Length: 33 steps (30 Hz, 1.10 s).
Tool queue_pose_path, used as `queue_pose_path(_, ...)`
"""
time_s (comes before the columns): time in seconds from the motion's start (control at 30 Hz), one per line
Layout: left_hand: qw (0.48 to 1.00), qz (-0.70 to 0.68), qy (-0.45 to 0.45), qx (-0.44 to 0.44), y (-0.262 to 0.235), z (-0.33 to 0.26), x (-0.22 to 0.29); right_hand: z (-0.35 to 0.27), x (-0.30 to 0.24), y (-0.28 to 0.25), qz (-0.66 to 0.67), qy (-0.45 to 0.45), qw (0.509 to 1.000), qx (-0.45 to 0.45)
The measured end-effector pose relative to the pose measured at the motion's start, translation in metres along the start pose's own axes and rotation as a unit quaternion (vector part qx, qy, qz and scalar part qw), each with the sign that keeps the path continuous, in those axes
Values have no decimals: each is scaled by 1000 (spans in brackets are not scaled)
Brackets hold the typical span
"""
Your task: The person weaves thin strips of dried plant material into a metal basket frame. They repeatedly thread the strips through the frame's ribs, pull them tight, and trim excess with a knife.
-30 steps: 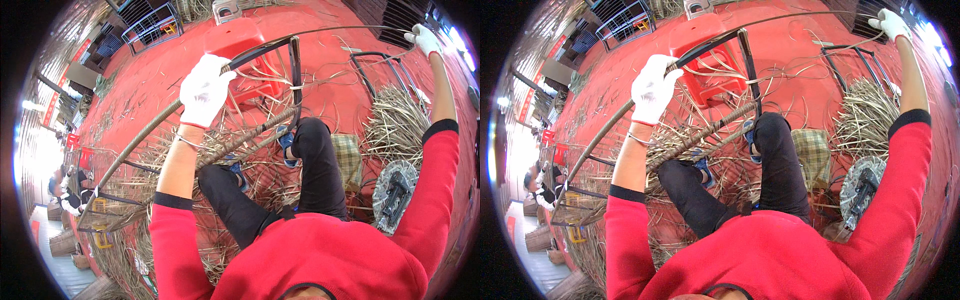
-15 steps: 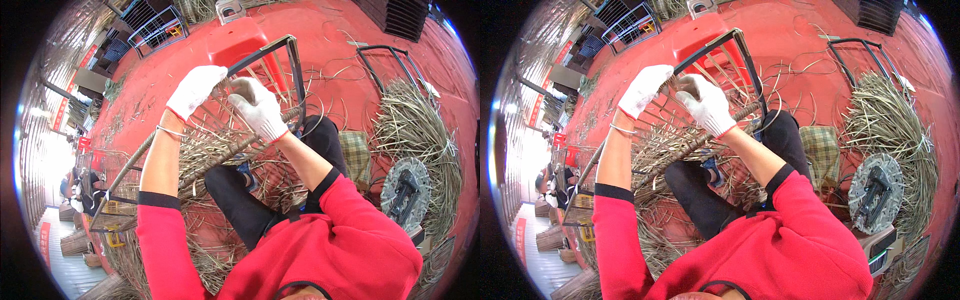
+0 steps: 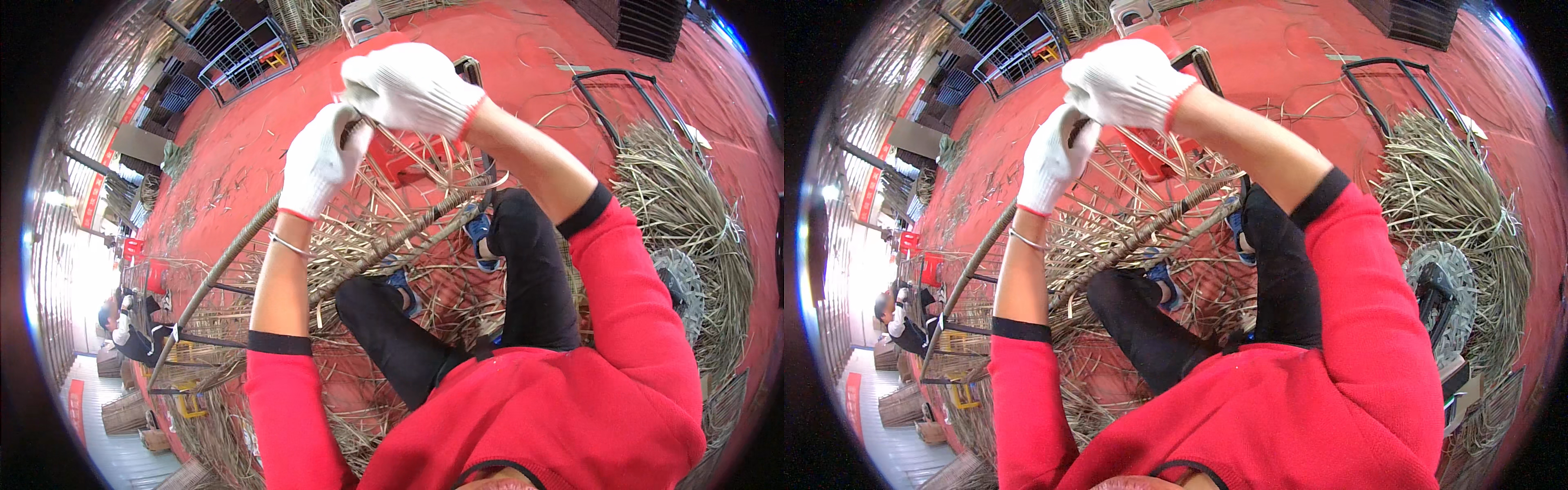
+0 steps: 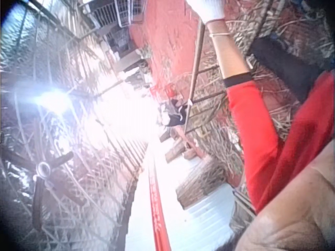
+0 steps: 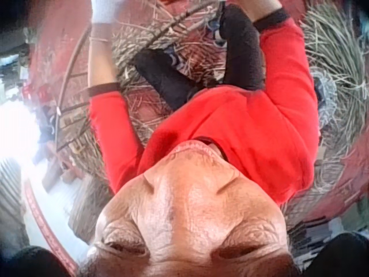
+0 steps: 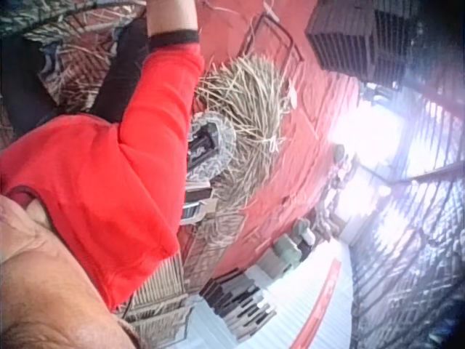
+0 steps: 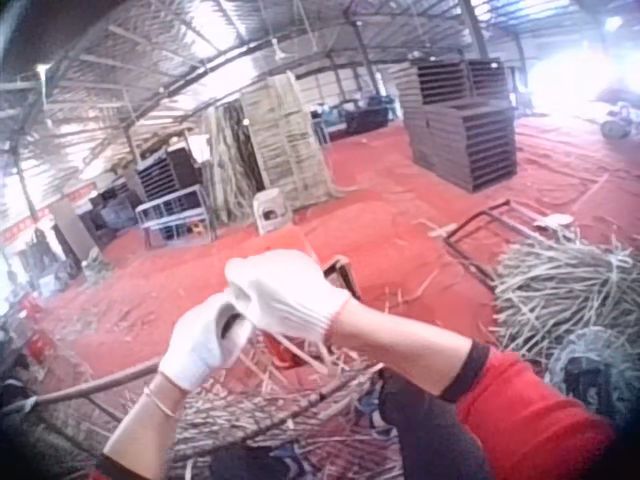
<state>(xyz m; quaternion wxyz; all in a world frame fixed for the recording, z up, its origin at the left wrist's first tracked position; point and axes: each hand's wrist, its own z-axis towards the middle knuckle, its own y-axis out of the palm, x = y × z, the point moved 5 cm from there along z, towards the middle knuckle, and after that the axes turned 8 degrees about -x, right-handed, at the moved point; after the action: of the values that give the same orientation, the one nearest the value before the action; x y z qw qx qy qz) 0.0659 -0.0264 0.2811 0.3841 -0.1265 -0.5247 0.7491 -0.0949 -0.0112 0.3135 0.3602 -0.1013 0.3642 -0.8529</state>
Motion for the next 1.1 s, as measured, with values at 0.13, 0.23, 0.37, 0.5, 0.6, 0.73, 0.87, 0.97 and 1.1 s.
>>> queue_pose_path(0.13, 994, 50, -4, 94, 5, -18, 17, 31, 22, 28, -8, 55, 994, -94)
queue_pose_path(0.23, 989, 19, 8, 143, 8, -16, 21, 38, 36, 47, -41, 111, 972, -202)
queue_pose_path(0.37, 987, 103, 0, 123, 10, -11, 23, 39, 42, 49, -29, 131, 957, -259)
queue_pose_path(0.5, 991, 45, 9, 129, 9, -12, 23, 11, 42, 1, 72, 95, 987, -111)
queue_pose_path(0.6, 991, 23, 9, 131, 10, -11, 19, -76, 63, -63, 186, 131, 974, -19)
queue_pose_path(0.73, 991, -2, -4, 132, 11, -10, 15, -233, 125, -197, -148, 342, 927, 46)
queue_pose_path(0.87, 988, 32, 38, 147, 11, -8, 22, -375, 170, -263, -228, 629, 737, -95)
queue_pose_path(0.97, 990, 16, 26, 139, 12, -9, 22, -373, 170, -246, 102, 513, 840, 142)
queue_pose_path(1.1, 991, 57, 11, 117, 12, -9, 16, -313, 84, -174, 599, 382, 685, 163)
